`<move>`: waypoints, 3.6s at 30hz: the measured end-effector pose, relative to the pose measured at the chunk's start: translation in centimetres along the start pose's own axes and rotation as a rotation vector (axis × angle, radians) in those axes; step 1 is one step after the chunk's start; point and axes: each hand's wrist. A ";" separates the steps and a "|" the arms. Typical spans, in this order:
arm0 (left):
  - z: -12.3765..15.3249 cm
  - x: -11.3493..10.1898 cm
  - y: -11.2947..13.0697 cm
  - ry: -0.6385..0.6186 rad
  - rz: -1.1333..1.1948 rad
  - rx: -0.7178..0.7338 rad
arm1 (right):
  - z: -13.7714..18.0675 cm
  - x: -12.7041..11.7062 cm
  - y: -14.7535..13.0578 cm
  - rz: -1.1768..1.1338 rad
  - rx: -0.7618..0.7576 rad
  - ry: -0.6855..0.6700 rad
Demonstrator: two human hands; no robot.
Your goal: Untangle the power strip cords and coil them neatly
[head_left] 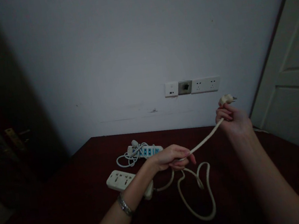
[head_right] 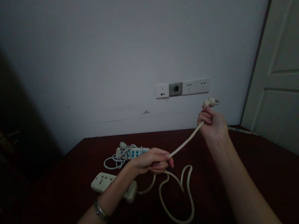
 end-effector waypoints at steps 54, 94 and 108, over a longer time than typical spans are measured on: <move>8.8 2.4 8.0 0.365 0.010 0.702 | 5.0 3.9 6.5 1.488 0.099 -0.667; 2.2 4.5 3.0 0.188 0.130 0.323 | 5.1 2.9 1.8 1.438 -1.375 -0.539; 2.8 4.8 3.1 0.415 -1.214 0.047 | 6.6 4.1 2.6 1.487 -1.214 -0.895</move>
Point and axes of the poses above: each hand's wrist, its own z-axis away from the middle knuckle, its own x-axis out of the palm, y = z × x, and after that the axes turned 5 degrees about -x, right-handed
